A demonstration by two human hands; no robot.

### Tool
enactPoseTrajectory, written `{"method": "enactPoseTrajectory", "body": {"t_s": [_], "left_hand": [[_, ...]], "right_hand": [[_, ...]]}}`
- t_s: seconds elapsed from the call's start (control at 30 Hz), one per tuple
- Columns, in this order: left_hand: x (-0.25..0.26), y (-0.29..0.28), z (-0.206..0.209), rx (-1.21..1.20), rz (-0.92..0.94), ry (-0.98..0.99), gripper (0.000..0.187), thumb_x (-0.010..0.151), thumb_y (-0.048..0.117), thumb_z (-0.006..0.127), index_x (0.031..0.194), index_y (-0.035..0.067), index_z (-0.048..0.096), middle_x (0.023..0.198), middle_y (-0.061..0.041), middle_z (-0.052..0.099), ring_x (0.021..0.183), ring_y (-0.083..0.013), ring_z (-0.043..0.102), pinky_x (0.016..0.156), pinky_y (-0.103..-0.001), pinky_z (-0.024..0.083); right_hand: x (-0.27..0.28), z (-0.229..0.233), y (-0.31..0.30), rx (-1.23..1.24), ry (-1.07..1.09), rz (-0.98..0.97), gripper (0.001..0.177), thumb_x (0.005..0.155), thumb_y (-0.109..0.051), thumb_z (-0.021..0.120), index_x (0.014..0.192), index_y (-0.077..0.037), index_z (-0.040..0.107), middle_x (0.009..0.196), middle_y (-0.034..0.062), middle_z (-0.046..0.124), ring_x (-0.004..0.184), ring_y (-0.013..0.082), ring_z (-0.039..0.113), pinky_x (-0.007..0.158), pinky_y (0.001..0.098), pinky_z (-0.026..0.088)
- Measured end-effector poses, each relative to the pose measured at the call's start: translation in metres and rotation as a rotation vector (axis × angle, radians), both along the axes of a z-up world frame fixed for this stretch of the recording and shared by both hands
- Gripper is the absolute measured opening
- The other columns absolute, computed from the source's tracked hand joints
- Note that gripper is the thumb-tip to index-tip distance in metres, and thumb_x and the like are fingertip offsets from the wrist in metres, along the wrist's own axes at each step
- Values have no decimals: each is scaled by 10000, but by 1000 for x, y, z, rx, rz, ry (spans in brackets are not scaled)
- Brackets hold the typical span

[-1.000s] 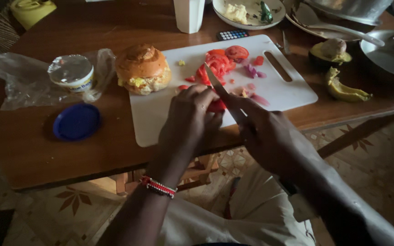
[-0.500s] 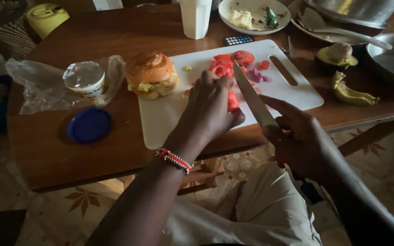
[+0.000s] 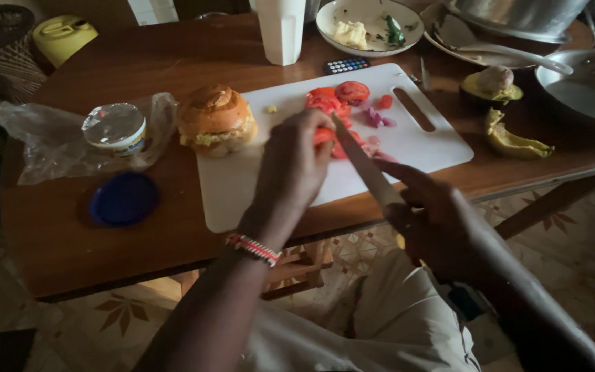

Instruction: The person slices tomatoes on a cutting board using a knife and puts the slices into a burger.

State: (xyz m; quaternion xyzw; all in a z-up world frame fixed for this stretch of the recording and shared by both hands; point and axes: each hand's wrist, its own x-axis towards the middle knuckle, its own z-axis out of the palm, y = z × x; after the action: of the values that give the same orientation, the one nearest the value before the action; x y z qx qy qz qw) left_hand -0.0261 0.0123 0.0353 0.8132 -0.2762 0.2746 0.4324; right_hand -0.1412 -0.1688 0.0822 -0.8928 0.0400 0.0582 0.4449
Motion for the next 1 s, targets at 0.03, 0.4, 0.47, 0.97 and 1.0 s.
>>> {"method": "enactPoseTrajectory", "body": {"t_s": [0.03,0.4,0.47,0.97,1.0], "left_hand": [[-3,4,2,-63,-4,14,124,866,2,742,946,18,649,924,-143,740,807,-249,764,721,-356,626],[-42,47,-1,-356,107,223,179,870,44,769,1021,12,679,917,-111,758,800,-193,782,703,-311,619],[-38,49,0,-259,132,103,185,853,37,789,1005,12,685,919,-120,760,821,-208,772,733,-328,595],[-15,40,-28,-361,-59,221,185,844,12,741,989,22,626,885,-73,734,820,-136,747,740,-274,602],[-10,40,-31,-421,-103,188,169,871,2,730,1002,13,624,908,-92,716,841,-144,711,767,-277,584]], "right_hand": [[1,0,1,0,-1,-1,664,921,-149,614,1564,-261,488,624,76,623,451,136,578,439,331,490],[22,-5,7,-40,169,-39,614,948,-162,582,1538,-293,473,815,66,749,458,170,555,428,371,469],[24,-3,6,-39,118,-44,615,953,-168,590,1544,-289,474,794,93,748,465,162,568,434,366,485],[14,6,22,-17,155,16,645,943,-184,597,1551,-345,458,656,78,649,427,162,564,429,351,498],[13,7,24,-46,224,3,642,945,-213,621,1547,-378,472,663,59,659,438,156,553,437,353,492]]}}
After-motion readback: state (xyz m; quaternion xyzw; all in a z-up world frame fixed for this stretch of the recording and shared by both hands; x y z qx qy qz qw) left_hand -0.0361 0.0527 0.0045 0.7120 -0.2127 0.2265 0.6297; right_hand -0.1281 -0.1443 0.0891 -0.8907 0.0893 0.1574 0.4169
